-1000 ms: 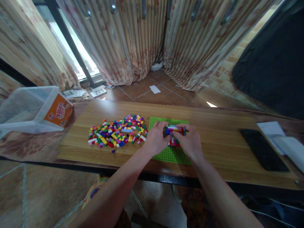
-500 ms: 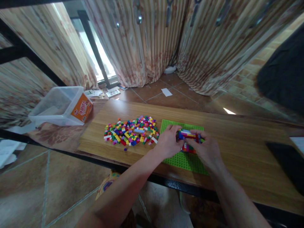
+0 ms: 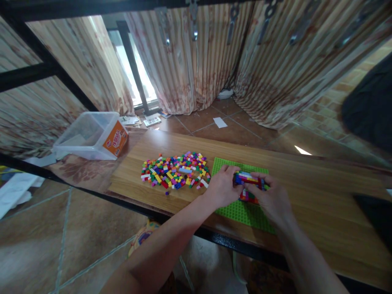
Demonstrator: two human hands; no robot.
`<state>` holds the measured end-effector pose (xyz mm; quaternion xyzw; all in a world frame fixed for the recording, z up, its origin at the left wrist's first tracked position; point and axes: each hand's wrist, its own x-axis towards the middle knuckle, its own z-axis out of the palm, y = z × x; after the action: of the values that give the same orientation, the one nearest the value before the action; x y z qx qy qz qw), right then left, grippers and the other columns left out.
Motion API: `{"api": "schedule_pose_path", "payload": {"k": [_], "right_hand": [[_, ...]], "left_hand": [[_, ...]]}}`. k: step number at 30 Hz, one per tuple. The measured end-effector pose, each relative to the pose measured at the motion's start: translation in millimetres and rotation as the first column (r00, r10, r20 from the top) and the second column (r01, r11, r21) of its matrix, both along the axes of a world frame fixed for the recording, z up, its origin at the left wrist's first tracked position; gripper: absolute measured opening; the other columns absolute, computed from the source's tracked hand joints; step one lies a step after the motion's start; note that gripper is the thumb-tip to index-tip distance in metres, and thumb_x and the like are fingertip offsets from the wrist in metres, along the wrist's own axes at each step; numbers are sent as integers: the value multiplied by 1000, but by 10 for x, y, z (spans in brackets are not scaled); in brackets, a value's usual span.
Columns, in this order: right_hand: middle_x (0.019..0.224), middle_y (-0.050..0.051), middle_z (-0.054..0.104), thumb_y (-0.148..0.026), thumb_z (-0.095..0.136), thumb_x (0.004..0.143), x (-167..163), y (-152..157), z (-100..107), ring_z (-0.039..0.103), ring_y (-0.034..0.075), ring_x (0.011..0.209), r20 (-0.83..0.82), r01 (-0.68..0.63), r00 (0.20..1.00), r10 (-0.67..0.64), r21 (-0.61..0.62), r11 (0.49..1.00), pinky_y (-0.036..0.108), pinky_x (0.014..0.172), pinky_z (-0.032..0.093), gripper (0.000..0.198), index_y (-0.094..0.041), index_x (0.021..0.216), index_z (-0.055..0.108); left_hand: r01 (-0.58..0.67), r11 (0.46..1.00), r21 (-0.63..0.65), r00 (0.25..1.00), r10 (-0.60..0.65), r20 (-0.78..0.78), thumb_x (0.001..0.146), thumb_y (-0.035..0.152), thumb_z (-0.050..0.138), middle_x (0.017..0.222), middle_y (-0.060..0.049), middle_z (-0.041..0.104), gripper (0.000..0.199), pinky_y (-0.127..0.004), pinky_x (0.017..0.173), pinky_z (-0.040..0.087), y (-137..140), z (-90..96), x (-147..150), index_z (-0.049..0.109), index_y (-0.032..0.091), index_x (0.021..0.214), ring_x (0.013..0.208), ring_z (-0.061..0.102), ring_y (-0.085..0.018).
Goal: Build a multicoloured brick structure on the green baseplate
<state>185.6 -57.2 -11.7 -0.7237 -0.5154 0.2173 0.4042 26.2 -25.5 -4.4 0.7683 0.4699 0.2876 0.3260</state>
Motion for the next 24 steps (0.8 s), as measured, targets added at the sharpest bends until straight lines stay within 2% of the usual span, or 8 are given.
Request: {"api": "schedule_pose_path", "payload": {"k": [3, 6, 9, 12, 15, 24], "right_hand": [[94, 9, 73, -48, 72, 66, 8, -2, -4, 66, 28, 84, -10, -19, 1000, 19, 1, 1000, 48, 84, 50, 43, -20, 98, 74], [95, 9, 73, -50, 72, 65, 13, -4, 2, 66, 28, 84, -38, -24, 999, 23, -35, 999, 48, 84, 50, 47, -19, 100, 74], [98, 9, 73, -51, 73, 65, 16, -9, 21, 66, 27, 85, -28, -19, 999, 17, -51, 999, 47, 85, 49, 48, -19, 101, 74], [97, 9, 73, -52, 73, 67, 25, -12, 35, 66, 27, 86, -20, -16, 1000, 15, -54, 998, 46, 86, 48, 45, -19, 98, 75], [95, 9, 73, -53, 71, 70, 37, -13, 32, 66, 26, 85, -21, -7, 1000, 6, -45, 999, 44, 85, 48, 44, -19, 96, 75], [96, 8, 73, -52, 68, 74, 55, -9, -3, 66, 25, 86, -25, -20, 999, 20, -25, 999, 43, 85, 48, 40, -20, 97, 75]], "left_hand": [[19, 1000, 8, 1000, -19, 5, 78, 24, 65, 114, -10, 64, 46, -37, 86, 56, 28, 7, -30, 57, 17, 123, 93, 65, -21], [44, 999, 5, 999, -44, 23, 80, 22, 64, 106, -8, 69, 44, -34, 82, 56, 134, 49, -198, 58, 15, 123, 84, 66, -18], [34, 999, 14, 999, -34, -1, 81, 15, 59, 94, -6, 73, 28, -28, 77, 55, 312, 103, -534, 66, 13, 108, 78, 67, -15], [57, 997, -50, 995, -60, -73, 78, 12, 57, 75, -1, 72, 17, -22, 65, 51, 479, 127, -895, 71, 14, 87, 67, 65, -12], [43, 996, -83, 982, -57, -180, 73, 13, 61, 72, 0, 72, 16, -21, 61, 48, 549, 138, -1086, 73, 15, 84, 66, 65, -13], [14, 1000, -25, 900, -23, -436, 74, 20, 63, 75, -3, 73, 12, -26, 64, 45, 464, 250, -903, 75, 19, 77, 71, 64, -17]]}}
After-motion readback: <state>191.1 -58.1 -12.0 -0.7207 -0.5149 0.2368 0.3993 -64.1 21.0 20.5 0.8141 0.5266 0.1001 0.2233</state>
